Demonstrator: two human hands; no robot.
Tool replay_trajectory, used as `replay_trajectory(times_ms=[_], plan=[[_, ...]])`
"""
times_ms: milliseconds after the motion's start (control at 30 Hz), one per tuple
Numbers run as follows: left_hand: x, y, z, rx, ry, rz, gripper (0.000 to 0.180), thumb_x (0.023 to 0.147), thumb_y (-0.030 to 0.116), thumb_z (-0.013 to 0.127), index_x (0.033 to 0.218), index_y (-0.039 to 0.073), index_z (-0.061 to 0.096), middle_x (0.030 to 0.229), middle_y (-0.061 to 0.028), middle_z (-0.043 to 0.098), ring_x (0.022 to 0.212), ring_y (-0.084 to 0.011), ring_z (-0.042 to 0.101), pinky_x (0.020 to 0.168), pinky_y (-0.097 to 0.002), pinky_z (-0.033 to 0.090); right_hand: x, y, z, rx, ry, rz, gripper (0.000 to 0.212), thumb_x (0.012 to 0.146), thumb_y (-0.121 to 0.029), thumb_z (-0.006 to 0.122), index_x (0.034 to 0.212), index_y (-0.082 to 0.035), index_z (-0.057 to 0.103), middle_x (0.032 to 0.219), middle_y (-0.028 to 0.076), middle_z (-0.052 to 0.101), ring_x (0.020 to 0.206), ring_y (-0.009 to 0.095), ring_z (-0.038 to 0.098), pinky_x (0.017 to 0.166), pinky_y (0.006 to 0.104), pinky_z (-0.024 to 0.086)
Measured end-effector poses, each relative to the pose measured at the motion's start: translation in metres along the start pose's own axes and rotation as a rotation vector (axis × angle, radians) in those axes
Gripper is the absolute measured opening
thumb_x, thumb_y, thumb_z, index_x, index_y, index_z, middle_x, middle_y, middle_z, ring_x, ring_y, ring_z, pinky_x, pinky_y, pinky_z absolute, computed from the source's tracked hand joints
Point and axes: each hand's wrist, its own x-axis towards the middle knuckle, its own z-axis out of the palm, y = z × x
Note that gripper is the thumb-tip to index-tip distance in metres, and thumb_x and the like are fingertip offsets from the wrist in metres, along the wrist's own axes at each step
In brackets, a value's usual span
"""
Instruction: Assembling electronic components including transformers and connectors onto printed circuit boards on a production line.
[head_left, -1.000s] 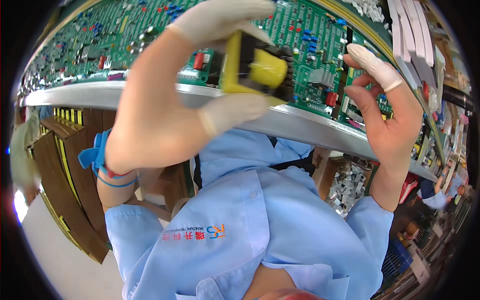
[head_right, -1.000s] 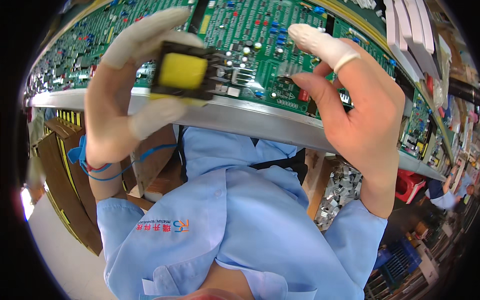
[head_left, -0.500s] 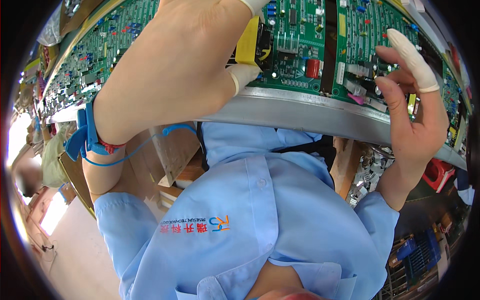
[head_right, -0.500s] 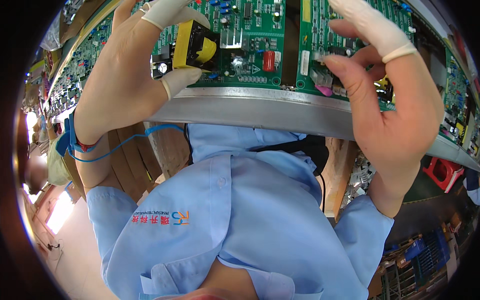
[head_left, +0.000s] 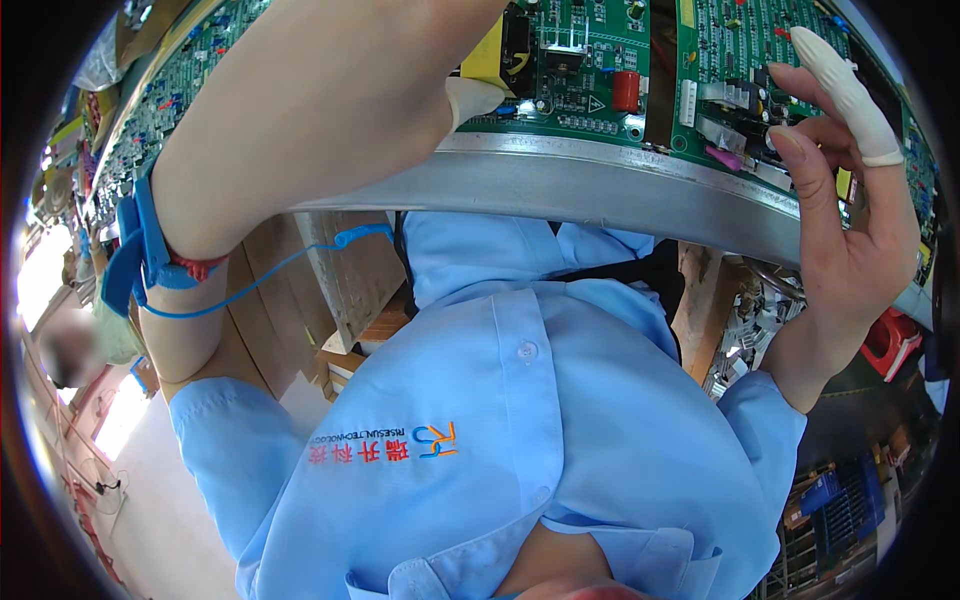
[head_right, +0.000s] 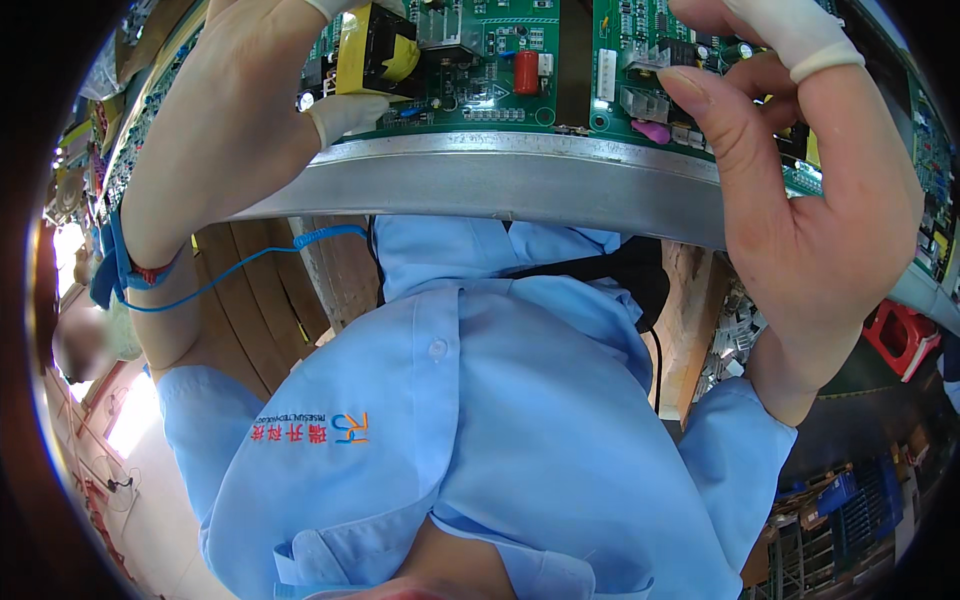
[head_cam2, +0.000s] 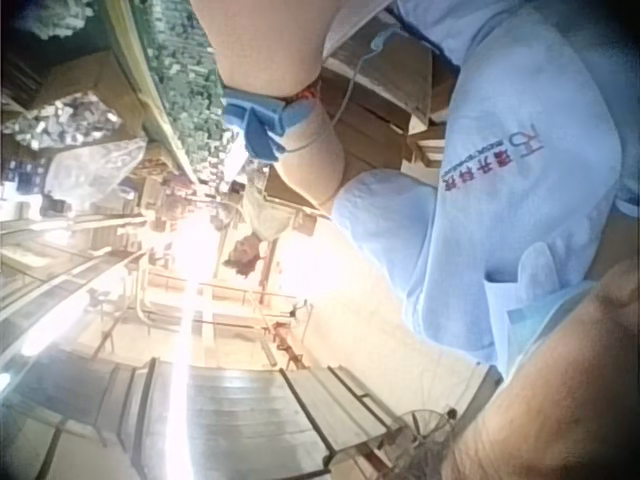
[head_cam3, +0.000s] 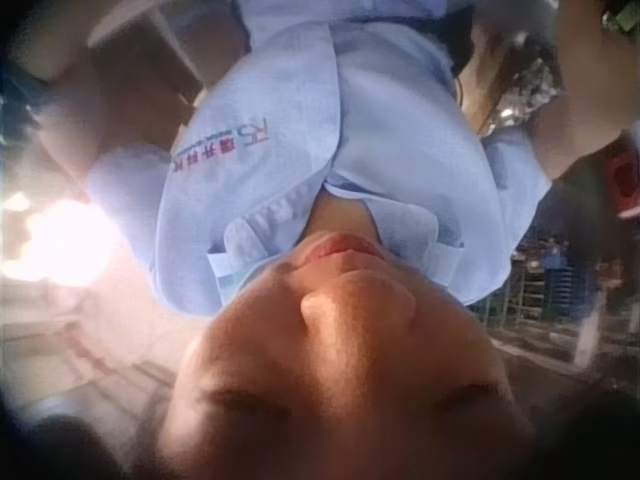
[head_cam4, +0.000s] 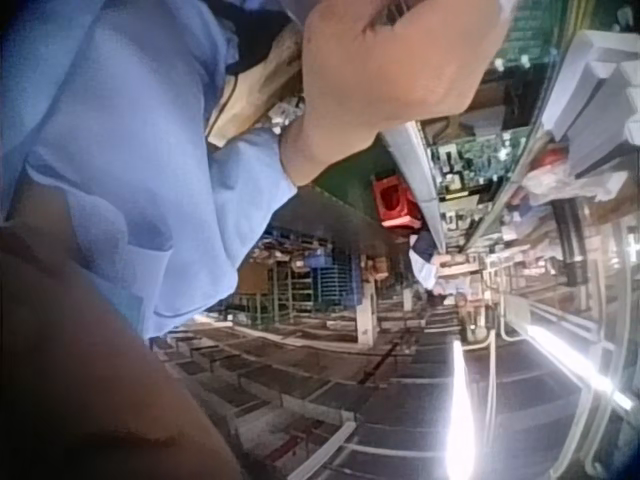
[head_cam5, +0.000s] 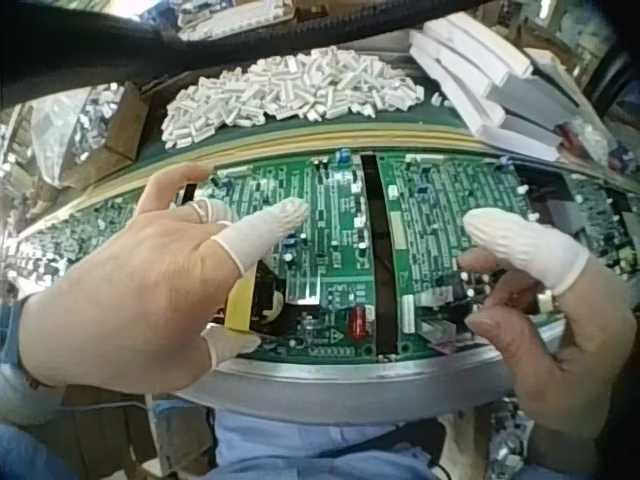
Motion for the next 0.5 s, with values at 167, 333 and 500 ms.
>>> replay_trajectory(times_ms=[167,333,500], plan=[[0.005,0.008,-0.004,-0.065,0.023,0.042,0.077,0.069,0.001,0.065,0.138,-0.018,0.035,0.073,-0.0098,0.054,0.079,-0.0307,0.057,0.108,-0.0552,0.022,0.001,-0.003,-0.005,-0.105,-0.071,-0.029,0.036,0.092,-0.007,0.066,0.128,-0.004,0.062,0.112,0.011,0.071,0.084,0.012,0.065,0.075,0.0248,0.052],[0.003,0.006,-0.005,-0.045,0.005,0.081,0.073,0.071,0.002,0.063,0.136,-0.019,0.037,0.074,-0.01,0.056,0.081,-0.0308,0.058,0.109,-0.0545,0.021,-0.004,0.004,-0.001,0.085,-0.016,0.04,0.038,0.091,-0.004,0.066,0.129,-0.003,0.061,0.112,0.011,0.071,0.083,0.012,0.065,0.074,0.0243,0.051],[-0.004,0.01,0.002,-0.094,0.02,0.024,0.073,0.073,0.004,0.065,0.136,-0.019,0.037,0.072,-0.0095,0.057,0.08,-0.0311,0.059,0.11,-0.0558,0.018,0.0,-0.006,0.003,0.075,0.009,0.057,0.037,0.089,-0.002,0.067,0.125,-0.002,0.063,0.107,0.013,0.071,0.081,0.013,0.065,0.073,0.0245,0.052]])
